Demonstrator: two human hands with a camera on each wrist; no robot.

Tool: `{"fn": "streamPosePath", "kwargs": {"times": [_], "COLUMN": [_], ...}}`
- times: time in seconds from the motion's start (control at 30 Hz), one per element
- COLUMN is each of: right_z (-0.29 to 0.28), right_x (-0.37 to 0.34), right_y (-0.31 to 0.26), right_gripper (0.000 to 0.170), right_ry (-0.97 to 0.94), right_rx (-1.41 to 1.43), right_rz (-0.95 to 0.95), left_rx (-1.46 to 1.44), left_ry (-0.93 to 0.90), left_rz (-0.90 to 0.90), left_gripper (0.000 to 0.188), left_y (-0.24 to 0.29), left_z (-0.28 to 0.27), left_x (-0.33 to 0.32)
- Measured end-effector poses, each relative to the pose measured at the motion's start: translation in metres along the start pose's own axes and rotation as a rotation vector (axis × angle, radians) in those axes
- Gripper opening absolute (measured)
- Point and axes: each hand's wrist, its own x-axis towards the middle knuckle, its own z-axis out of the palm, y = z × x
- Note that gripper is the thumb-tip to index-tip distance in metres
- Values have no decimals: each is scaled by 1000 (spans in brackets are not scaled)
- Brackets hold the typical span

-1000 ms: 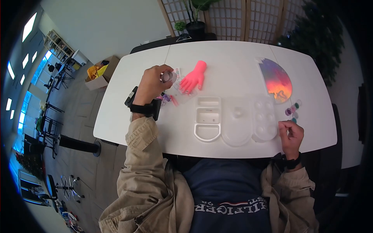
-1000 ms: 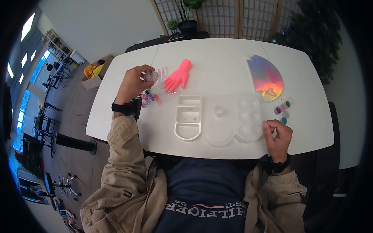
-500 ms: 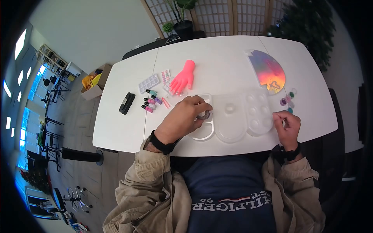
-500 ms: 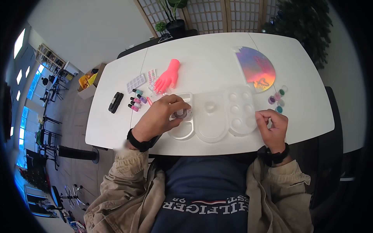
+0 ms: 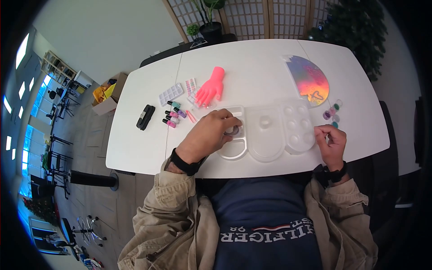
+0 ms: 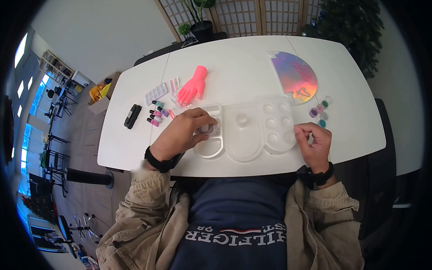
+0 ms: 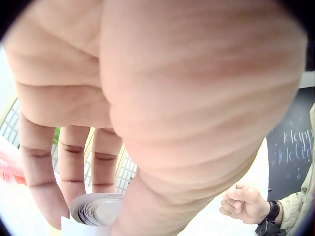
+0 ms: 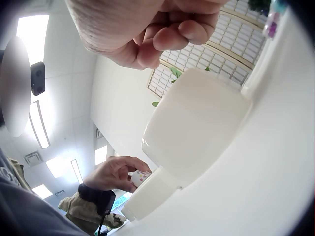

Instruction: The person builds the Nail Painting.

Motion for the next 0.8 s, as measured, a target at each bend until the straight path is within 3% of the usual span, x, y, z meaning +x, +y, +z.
{"fn": "streamPosePath", "kwargs": {"times": [0.1,0.4,0.6,0.8], "right_z": [1,0,-1,-2], "right_x": [-1,-1,-2,-1], "right_y": [-1,-1,0,-1], "right_gripper": [7,5,3,3], "right_ry": [0,-19,-27,-37], "right_rx": [-3,-14,4,7], "right_rz": [7,-2,5,-4], "left_rx": [10,42,114,24], "left_ry": [-21,8,77,90], "left_rz": [-71,-42,96,1], "left_gripper": [48,41,35,25], "left_y": [3,8,-3,2], "left_z": [3,8,12,11], "left_x": [-1,0,1,1]}}
